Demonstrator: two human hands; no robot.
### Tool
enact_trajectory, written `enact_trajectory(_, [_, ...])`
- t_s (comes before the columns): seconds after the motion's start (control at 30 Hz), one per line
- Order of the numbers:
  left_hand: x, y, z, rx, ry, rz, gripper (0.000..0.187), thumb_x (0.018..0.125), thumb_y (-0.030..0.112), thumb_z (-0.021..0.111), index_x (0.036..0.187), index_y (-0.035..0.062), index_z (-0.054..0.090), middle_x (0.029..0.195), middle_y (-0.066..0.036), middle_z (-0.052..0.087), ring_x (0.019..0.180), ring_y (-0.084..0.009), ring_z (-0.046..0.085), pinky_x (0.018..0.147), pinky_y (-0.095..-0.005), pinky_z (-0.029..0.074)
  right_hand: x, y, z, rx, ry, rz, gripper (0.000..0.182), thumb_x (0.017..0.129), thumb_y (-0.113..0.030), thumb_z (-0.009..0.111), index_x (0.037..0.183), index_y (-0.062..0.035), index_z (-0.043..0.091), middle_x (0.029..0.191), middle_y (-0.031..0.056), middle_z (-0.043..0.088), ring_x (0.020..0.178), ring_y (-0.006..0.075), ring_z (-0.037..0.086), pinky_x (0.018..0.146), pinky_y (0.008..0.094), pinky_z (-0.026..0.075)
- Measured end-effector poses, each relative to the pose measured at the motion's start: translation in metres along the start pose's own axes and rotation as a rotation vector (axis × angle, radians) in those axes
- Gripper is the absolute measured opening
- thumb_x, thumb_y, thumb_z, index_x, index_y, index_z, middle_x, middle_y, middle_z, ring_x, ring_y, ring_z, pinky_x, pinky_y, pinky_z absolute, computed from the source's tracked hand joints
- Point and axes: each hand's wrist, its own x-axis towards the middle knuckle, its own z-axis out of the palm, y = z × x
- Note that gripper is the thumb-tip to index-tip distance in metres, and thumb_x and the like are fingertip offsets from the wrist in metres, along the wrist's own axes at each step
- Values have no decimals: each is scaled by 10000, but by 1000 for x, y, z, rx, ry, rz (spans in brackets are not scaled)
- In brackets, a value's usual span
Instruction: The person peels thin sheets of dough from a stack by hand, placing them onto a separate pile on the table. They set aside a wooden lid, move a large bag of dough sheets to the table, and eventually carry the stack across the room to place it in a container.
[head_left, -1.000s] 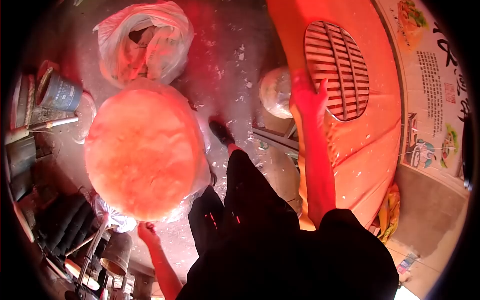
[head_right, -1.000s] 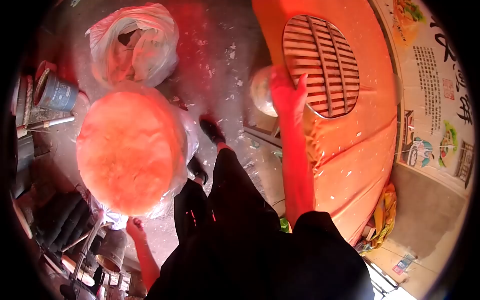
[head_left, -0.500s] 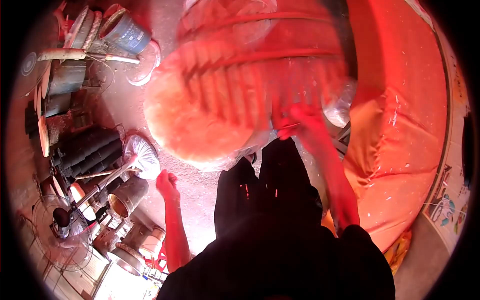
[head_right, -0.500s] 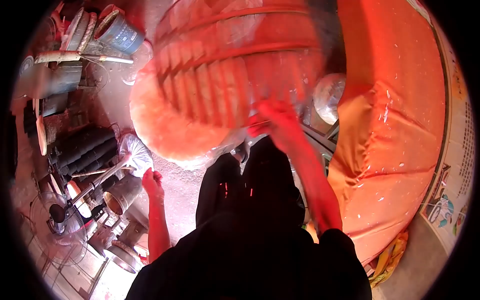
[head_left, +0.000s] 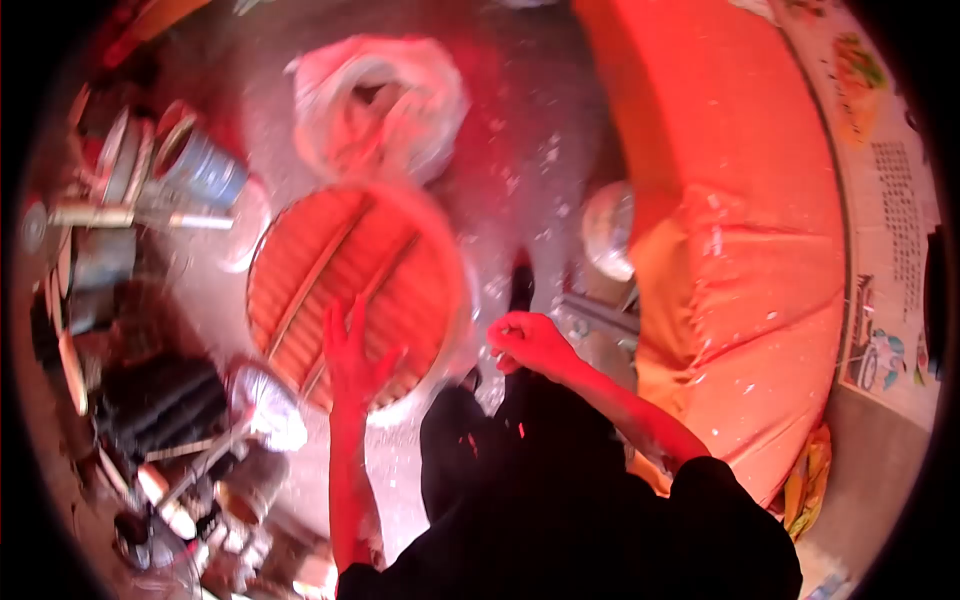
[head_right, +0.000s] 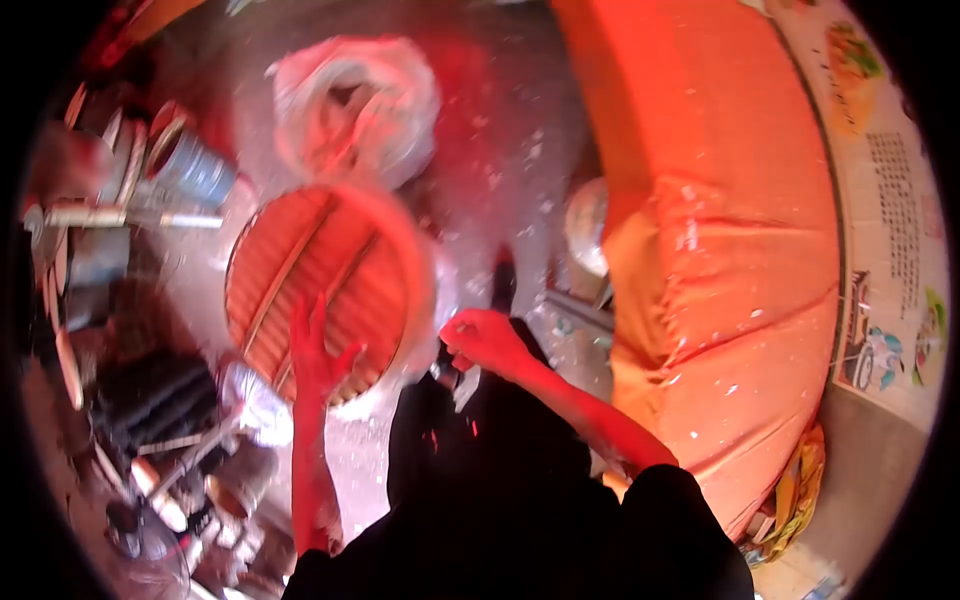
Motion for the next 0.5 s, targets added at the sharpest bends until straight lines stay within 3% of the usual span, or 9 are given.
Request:
enact_trajectory(0.1, [8,1,25,170,-61,14,948,694,550,752,1441,90,394,1421,-337,344,1319,-526,307,1054,-592,293,-18,-51,-72,-31,312,-240,180,867,-169,662,949,-9,655,791,50,655,646,129,636,603,275,531])
enact_trajectory(0.17, [6,1,25,161,-83,9,954,668,556,756,1431,101,410,1440,-304,336,1331,-505,301,1069,-598,256,-19,-74,-138,-258,567,-481,197,845,-155,697,954,4,657,814,52,667,709,115,642,640,270,524])
enact_trajectory(0.23, [13,10,20,148,-150,-50,981,666,587,746,1433,82,400,1436,-309,339,1338,-511,286,1076,-597,246,-6,-91,-203,-256,855,-784,206,815,-151,729,954,-13,667,852,84,682,762,167,663,676,293,521])
enact_trajectory(0.33, [16,11,20,126,-179,-62,1024,660,608,747,1431,43,378,1429,-338,327,1346,-520,266,1088,-593,234,-27,-151,-269,-711,1176,-845,217,780,-127,736,967,-40,668,905,130,676,842,273,654,727,356,517])
enact_trajectory(0.43, [13,10,16,106,-233,-126,1055,626,625,765,1405,21,389,1416,-361,326,1338,-532,268,1092,-585,243,-30,-184,-317,-945,1233,-815,257,749,-118,737,989,-64,660,942,153,658,890,360,617,764,419,502])
enact_trajectory(0.5, [25,16,13,80,-260,-157,1056,610,623,776,1392,20,400,1407,-361,338,1326,-536,282,1087,-584,256,-10,-189,-350,-961,1241,-732,316,727,-145,751,1011,-62,640,1003,161,634,954,373,584,803,445,482])
